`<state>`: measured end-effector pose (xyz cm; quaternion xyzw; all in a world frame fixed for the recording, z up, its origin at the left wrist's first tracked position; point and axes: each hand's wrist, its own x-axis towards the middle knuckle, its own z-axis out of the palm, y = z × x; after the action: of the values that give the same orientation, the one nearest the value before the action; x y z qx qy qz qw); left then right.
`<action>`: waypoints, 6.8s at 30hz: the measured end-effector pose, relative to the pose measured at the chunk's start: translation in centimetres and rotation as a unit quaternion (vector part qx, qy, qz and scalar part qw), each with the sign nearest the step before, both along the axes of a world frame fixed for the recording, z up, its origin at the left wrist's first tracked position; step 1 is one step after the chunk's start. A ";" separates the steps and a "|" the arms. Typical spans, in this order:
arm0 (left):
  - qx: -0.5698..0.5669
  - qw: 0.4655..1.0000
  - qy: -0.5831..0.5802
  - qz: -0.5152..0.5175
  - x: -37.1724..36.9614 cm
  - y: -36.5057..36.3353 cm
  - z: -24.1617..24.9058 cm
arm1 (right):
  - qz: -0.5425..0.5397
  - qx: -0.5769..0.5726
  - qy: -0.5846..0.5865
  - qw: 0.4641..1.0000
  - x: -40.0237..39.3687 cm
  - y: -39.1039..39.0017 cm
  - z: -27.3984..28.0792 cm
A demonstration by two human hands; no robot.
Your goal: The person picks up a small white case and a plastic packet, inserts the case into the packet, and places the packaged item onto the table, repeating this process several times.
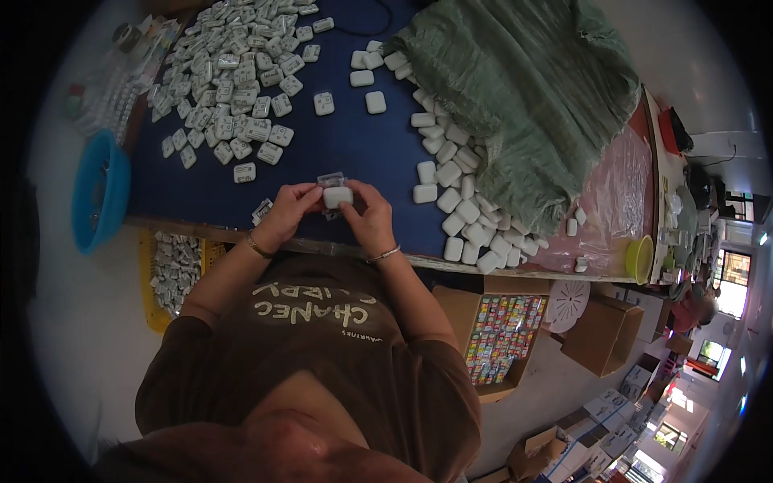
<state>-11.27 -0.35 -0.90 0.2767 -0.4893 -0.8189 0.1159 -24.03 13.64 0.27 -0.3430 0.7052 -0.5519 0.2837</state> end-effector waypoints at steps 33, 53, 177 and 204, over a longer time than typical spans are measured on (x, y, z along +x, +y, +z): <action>-0.053 0.998 0.023 0.034 -0.5 0.1 0.8 | 0.038 0.020 0.016 0.999 -2.9 -1.9 3.4; -0.042 0.999 0.014 -0.017 -0.6 0.2 0.4 | 0.096 -0.025 0.061 0.993 -2.0 -2.0 2.1; -0.484 0.868 -0.101 -0.051 -0.3 -1.3 -2.2 | -0.101 0.143 0.045 0.984 -6.2 4.4 0.3; -0.076 0.996 -0.030 -0.041 -0.5 -1.9 1.0 | 0.026 0.008 0.048 0.998 -2.8 -0.3 2.8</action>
<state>-11.75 -2.28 0.10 0.2706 -0.5645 -0.7748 0.0881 -26.82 13.36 3.10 -0.3854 0.7128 -0.5218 0.2666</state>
